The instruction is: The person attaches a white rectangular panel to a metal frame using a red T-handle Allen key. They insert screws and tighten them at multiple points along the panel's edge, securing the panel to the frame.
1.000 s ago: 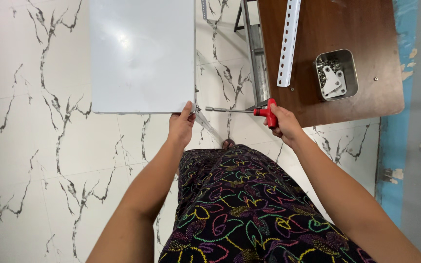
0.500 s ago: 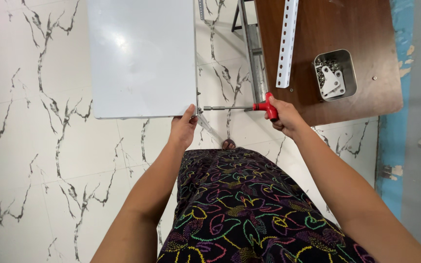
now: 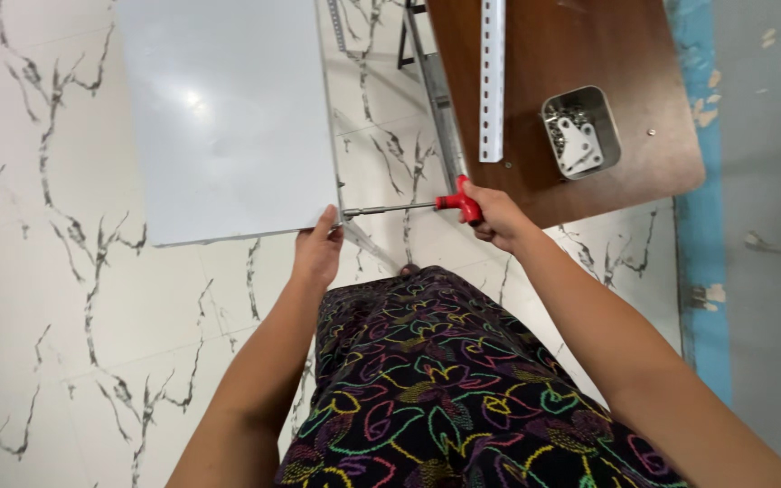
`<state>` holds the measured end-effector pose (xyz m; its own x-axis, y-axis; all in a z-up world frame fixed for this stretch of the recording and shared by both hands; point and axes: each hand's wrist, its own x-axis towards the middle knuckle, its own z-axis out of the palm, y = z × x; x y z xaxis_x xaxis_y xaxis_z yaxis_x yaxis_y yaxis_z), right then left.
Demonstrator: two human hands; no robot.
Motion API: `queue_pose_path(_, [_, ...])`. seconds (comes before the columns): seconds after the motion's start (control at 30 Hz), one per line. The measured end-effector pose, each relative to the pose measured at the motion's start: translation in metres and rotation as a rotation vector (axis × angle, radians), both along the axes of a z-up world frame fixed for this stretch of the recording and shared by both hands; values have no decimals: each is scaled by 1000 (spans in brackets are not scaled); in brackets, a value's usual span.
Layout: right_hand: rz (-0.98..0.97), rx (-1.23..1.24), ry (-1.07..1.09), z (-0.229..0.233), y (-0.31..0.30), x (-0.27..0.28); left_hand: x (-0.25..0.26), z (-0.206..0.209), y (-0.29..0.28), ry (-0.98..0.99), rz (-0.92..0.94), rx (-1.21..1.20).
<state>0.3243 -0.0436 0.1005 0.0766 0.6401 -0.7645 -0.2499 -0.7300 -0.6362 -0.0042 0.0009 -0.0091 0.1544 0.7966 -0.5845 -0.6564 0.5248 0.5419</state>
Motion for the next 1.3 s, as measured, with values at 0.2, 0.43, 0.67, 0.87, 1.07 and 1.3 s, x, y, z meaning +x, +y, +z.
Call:
queue_pose_path(0.2, [97, -18, -12, 0, 5, 2, -7, 3, 2, 50, -4, -39])
queue_pose_path(0.43, [362, 20, -164, 6, 22, -1, -13, 6, 3, 126, 11, -51])
queue_pose_path(0.67, [583, 902, -819, 23, -10, -27, -23, 8, 4, 171, 27, -70])
queue_pose_path(0.87, [389, 913, -822, 28, -28, -20, -16, 9, 0, 141, 19, -63])
queue_pose_path(1.07, [71, 276, -210, 7, -20, 7, -14, 9, -1, 130, 22, -32])
queue_pose_path(1.3, [71, 72, -82, -18, -9, 2, -13, 7, -1, 130, 25, -35])
